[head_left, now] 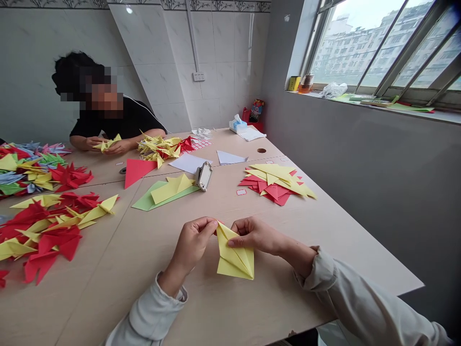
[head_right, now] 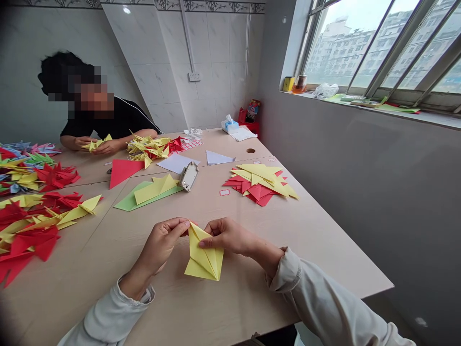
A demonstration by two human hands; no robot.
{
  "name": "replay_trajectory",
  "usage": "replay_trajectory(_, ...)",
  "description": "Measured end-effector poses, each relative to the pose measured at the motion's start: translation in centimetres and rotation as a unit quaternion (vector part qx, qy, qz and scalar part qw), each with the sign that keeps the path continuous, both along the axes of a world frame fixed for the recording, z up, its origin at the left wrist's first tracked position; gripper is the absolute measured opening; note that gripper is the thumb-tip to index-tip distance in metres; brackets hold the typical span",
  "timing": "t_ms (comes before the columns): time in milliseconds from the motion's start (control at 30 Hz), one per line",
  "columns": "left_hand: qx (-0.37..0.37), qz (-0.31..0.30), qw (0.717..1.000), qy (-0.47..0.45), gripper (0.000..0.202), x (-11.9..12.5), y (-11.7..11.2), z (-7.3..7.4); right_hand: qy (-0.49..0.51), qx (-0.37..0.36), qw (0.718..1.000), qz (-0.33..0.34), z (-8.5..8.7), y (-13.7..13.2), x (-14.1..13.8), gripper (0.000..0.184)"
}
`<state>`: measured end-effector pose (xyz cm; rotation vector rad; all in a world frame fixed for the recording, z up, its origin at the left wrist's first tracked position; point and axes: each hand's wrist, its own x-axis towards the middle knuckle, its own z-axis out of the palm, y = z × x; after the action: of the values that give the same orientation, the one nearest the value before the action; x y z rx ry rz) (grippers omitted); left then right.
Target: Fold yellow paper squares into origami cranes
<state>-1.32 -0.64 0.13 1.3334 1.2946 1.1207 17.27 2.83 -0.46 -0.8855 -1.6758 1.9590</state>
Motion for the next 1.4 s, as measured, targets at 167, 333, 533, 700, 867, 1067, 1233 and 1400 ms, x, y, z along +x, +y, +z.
replay_trajectory(167, -0.038, 0.009, 0.994, -0.105, 0.024, 0.4, -0.1, 0.1, -0.003, 0.012, 1.000, 0.004, -0.5, 0.3, 0.2, 0.028)
replay_trajectory(333, -0.042, 0.028, 0.994, -0.100, 0.034, 0.9, -0.3, 0.1, -0.019, 0.045, 0.998, -0.032, -1.0, 0.3, 0.0, 0.025)
replay_trajectory(533, -0.015, -0.013, 0.999, -0.042, 0.028, 1.5, -0.4, -0.8, 0.016, 0.074, 0.996, -0.048, -0.9, -0.1, -0.5, 0.029)
replay_trajectory(700, -0.009, 0.020, 0.999, -0.040, 0.033, 1.2, -0.2, -1.5, 0.023, 0.062, 0.998, -0.020, -1.0, -0.1, -0.5, 0.030)
replay_trajectory(867, 0.013, 0.061, 0.998, -0.024, 0.033, 1.1, 0.1, -1.6, 0.051, 0.049, 0.997, 0.000, -1.3, -0.3, -0.6, 0.031)
replay_trajectory(1067, 0.006, 0.018, 0.997, -0.078, 0.025, 1.6, 0.0, -1.0, 0.067, 0.081, 0.990, -0.099, -0.8, -0.3, -0.7, 0.028)
replay_trajectory(1233, -0.028, -0.003, 0.992, -0.120, 0.023, 1.5, -0.2, -0.9, 0.107, 0.081, 0.984, -0.114, -0.3, -0.2, -0.4, 0.029)
replay_trajectory(1400, -0.053, 0.018, 0.992, -0.117, 0.027, 1.3, 0.1, -0.9, 0.053, 0.113, 0.980, -0.155, -0.5, 0.2, -0.1, 0.032)
